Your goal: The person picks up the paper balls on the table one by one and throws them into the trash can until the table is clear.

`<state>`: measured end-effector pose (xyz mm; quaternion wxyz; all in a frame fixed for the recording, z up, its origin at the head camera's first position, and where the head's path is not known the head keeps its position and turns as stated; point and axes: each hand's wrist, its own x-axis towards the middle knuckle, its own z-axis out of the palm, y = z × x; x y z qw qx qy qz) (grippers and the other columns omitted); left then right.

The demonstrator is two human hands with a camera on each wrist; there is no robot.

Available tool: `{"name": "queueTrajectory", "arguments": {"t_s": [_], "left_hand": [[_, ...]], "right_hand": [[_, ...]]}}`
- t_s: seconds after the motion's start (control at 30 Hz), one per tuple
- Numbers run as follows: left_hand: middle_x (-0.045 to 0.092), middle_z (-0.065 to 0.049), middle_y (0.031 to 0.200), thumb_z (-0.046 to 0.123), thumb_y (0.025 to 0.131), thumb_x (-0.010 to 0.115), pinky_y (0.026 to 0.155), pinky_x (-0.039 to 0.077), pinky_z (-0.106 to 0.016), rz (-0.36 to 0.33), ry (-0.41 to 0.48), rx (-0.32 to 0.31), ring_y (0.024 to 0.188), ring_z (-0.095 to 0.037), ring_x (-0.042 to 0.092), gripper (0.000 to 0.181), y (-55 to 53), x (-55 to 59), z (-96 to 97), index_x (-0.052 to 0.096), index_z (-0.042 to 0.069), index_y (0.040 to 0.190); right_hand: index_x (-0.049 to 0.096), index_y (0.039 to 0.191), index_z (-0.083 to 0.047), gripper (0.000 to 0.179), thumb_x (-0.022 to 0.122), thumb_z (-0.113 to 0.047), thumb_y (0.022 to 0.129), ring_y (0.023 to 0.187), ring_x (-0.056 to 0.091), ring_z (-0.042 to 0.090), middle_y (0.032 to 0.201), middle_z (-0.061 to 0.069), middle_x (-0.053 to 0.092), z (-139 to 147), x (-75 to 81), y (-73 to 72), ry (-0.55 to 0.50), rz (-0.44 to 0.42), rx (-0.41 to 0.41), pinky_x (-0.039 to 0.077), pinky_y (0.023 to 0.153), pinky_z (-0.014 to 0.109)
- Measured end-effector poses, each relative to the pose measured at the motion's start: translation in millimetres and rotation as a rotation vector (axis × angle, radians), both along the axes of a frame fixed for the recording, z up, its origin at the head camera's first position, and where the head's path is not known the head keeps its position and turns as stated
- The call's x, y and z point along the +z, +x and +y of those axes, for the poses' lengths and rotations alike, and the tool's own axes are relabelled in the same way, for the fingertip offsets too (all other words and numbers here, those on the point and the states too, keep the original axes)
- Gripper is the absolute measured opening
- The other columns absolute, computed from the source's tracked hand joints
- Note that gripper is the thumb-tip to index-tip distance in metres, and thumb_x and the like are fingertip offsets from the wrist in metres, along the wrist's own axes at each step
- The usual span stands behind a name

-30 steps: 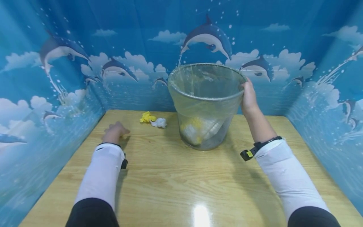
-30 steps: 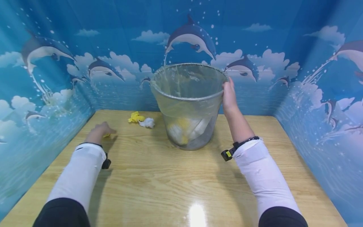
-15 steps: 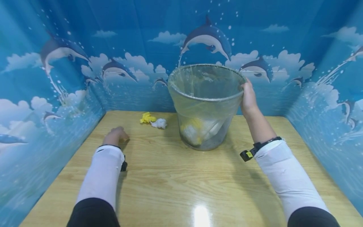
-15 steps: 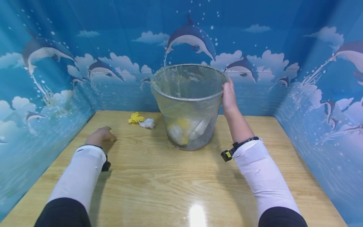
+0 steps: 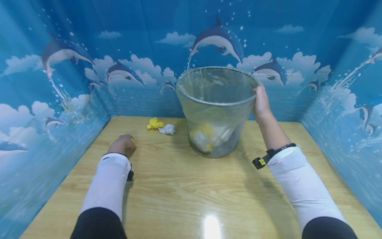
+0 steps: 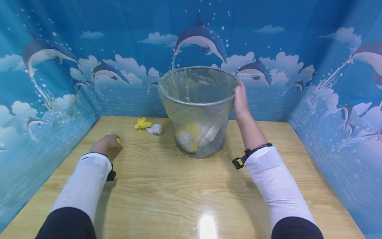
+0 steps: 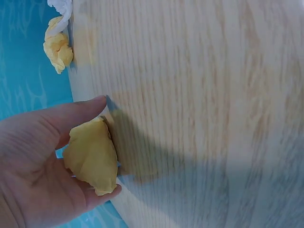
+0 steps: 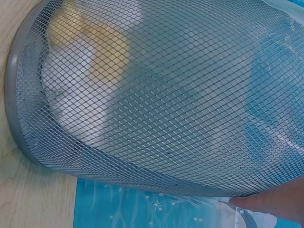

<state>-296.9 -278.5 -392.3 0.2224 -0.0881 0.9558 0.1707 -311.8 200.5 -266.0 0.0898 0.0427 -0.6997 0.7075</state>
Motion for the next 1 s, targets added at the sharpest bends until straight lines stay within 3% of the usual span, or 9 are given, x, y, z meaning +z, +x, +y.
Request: {"name": "queueTrajectory", "arguments": {"t_s": [0.27,0.67,1.0], "left_hand": [[0.033,-0.037,0.142,0.013,0.092,0.057,0.110,0.033,-0.055,0.005,0.008,0.007,0.132,-0.050,0.034,0.060,0.9,-1.2,-3.5,0.033,-0.011,0.142],[0.044,-0.037,0.133,0.011,0.085,0.063,0.103,0.041,-0.053,0.067,-0.028,0.005,0.122,-0.048,0.045,0.059,-1.7,-7.2,-8.7,0.041,-0.010,0.136],[0.048,-0.037,0.127,0.012,0.082,0.066,0.103,0.041,-0.051,0.119,-0.078,-0.029,0.117,-0.047,0.049,0.063,-5.2,-11.4,-13.2,0.040,-0.018,0.132]], "right_hand": [[0.003,0.156,-0.011,0.065,0.018,-0.020,0.094,0.143,0.015,0.023,0.162,0.003,0.003,0,0.0,-0.2,0.002,0.002,0.011,0.014,0.118,0.037],[0.001,0.157,-0.013,0.065,0.019,-0.022,0.094,0.146,0.011,0.023,0.163,0.001,0.000,1,0.8,1.2,0.007,-0.015,0.006,0.011,0.120,0.039],[-0.001,0.157,-0.012,0.066,0.020,-0.022,0.094,0.147,0.010,0.024,0.163,0.002,-0.001,1,0.4,0.7,0.009,-0.013,0.007,0.010,0.120,0.039]]}}
